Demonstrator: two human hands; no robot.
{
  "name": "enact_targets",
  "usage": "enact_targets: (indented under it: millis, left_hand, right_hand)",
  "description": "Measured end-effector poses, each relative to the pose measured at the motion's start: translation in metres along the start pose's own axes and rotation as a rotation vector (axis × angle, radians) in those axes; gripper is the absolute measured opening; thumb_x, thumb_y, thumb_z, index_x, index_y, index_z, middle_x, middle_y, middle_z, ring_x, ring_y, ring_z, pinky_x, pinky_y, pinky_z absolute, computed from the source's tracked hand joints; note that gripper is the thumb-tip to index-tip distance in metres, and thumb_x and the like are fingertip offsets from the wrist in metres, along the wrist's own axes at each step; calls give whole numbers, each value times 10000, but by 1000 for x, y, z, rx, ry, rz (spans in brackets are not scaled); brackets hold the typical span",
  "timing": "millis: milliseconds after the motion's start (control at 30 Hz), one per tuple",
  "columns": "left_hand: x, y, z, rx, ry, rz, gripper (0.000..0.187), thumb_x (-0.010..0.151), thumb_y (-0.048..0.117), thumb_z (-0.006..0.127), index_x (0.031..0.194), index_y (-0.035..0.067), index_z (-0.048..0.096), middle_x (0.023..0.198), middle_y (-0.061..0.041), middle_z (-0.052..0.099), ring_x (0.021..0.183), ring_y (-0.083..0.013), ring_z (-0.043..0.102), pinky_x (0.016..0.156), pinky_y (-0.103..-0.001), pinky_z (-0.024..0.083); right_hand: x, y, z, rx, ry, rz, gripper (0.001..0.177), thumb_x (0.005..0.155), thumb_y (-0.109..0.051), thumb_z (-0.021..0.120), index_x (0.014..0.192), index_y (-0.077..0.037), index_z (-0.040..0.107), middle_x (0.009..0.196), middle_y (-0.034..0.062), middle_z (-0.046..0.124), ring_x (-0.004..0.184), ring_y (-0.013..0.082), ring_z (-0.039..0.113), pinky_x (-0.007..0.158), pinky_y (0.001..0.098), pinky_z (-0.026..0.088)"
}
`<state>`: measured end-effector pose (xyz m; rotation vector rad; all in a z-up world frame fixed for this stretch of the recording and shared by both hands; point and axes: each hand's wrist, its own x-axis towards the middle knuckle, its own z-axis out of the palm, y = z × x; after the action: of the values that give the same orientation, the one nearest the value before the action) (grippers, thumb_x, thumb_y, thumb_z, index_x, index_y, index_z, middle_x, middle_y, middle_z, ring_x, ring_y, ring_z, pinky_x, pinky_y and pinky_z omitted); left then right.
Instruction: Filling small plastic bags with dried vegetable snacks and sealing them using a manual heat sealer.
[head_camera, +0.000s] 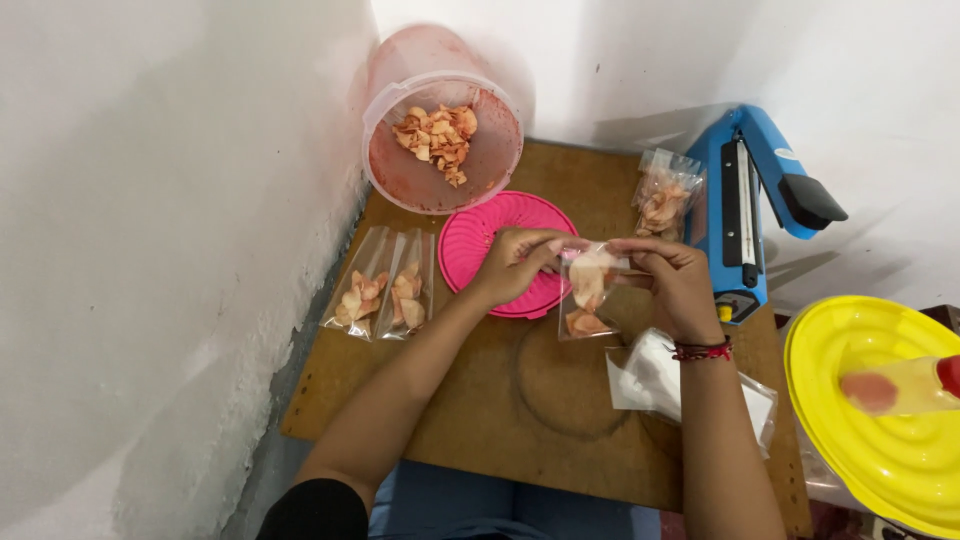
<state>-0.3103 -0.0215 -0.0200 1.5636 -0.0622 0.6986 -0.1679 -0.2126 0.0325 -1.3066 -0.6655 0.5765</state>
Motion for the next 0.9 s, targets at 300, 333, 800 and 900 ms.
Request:
enact_targets:
  millis: [300, 333, 800, 900]
  left_hand:
    - [-5, 17, 9, 169, 109, 51, 775, 962, 143, 840, 1646, 238, 488, 1130, -103, 829, 757, -138, 782, 683, -248, 633]
    - [-8, 17, 14, 168, 109, 50, 775, 962, 143, 840, 1646, 238, 488, 1130, -103, 829, 757, -138, 782, 683, -248, 633]
    - [-20, 21, 65, 15, 430, -224, 209, 1039, 355, 770, 1022, 146, 777, 906, -83, 798, 862, -133, 729, 796, -318, 602]
    - [-20, 32, 68, -80, 458, -344, 232, 1029, 335, 762, 1063, 105, 767, 920, -101, 784, 715, -203, 757, 564, -363, 669]
  right_hand:
    - [-2, 2, 2, -50, -13, -63, 204, 944, 40, 798, 1146, 65, 780, 1026, 191, 798, 963, 237, 771, 842, 479, 691]
    - [-1, 2, 0, -50, -12, -63, 204, 944, 40, 798, 1146, 65, 780, 1026, 191, 798, 963, 237, 771, 842, 479, 691]
    - [-5, -4, 2, -54, 22, -81, 356, 931, 9, 828, 1276, 38, 747, 1101, 177, 796, 994, 195, 761, 872, 428, 687]
    - [-4, -5, 3, -49, 17, -82, 333, 927, 12, 834, 1250, 41, 756, 1106, 190, 798, 1000, 218, 773, 869, 436, 685]
